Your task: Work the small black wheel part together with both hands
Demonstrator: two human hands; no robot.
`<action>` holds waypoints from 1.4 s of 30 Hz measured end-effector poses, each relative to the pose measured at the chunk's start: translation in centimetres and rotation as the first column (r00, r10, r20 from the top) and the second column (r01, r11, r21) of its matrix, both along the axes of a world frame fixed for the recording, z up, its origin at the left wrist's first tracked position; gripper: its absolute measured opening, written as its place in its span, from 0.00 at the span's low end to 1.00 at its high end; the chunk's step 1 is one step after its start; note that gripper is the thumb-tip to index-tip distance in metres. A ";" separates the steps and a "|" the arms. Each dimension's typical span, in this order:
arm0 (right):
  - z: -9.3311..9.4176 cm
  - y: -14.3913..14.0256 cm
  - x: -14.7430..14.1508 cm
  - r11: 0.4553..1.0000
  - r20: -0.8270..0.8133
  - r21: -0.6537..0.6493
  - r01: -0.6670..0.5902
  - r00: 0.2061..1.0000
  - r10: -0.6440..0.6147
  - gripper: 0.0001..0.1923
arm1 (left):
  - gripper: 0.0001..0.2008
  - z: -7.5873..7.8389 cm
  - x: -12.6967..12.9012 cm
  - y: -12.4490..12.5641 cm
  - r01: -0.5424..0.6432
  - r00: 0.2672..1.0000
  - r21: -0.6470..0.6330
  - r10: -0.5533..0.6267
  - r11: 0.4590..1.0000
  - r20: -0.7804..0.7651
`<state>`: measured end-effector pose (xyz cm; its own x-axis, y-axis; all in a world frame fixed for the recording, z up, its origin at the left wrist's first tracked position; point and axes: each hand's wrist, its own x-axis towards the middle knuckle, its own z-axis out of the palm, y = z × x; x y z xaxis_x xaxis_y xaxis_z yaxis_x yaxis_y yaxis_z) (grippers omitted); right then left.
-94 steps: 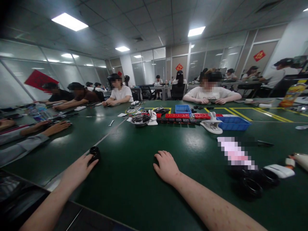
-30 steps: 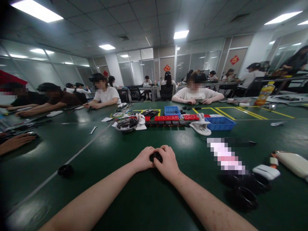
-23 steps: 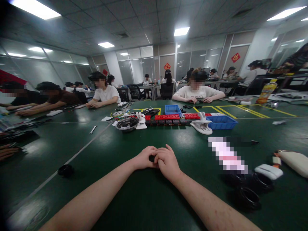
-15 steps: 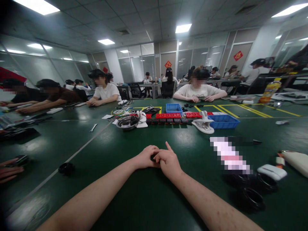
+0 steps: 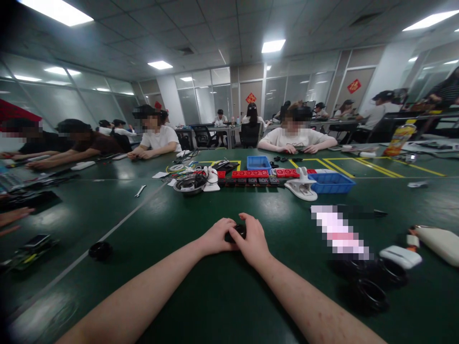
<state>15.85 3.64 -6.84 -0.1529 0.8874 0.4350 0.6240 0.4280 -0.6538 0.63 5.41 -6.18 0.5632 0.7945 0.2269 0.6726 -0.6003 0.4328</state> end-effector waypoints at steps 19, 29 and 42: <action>1.5 -0.5 0.1 0.995 0.171 0.099 0.022 0.984 -0.039 0.10 | 0.20 -0.1 0.3 -0.1 -0.016 1.000 0.022 0.016 1.000 0.014; 1.8 -1.7 -0.2 0.884 0.163 0.236 -0.404 0.913 0.374 0.14 | 0.14 -0.6 -0.3 0.6 0.073 0.997 0.007 -0.073 0.997 -0.020; 2.4 -2.4 -0.1 0.892 0.115 0.352 -0.284 0.959 0.261 0.13 | 0.23 -0.4 -0.1 0.1 0.070 0.998 0.059 -0.070 0.996 0.000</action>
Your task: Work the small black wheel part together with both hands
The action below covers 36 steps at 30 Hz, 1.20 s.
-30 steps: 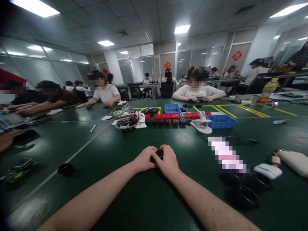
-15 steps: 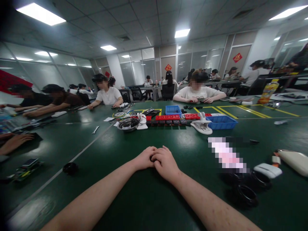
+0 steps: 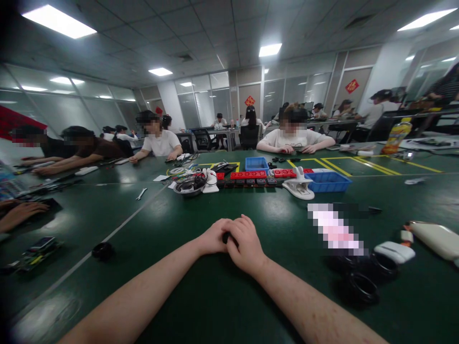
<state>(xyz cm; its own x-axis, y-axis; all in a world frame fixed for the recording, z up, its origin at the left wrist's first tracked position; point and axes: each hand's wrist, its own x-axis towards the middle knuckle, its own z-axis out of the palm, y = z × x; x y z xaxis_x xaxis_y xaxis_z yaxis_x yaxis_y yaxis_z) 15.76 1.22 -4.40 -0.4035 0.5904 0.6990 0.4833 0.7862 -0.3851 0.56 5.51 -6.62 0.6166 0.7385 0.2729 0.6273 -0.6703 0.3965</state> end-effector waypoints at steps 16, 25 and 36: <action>-1.8 1.8 -0.1 0.879 0.145 -0.229 0.418 0.908 -0.394 0.12 | 0.21 0.4 2.2 -2.3 -0.297 0.954 -0.023 0.296 0.955 -0.038; -1.1 1.7 0.0 0.901 0.151 -0.226 0.372 0.927 -0.344 0.09 | 0.21 0.6 2.0 -2.2 -0.270 0.963 -0.028 0.269 0.963 -0.027; -0.2 0.4 0.0 0.989 0.073 -0.123 -0.081 0.993 0.090 0.12 | 0.19 0.1 0.0 0.0 0.000 0.999 -0.056 -0.003 0.998 -0.047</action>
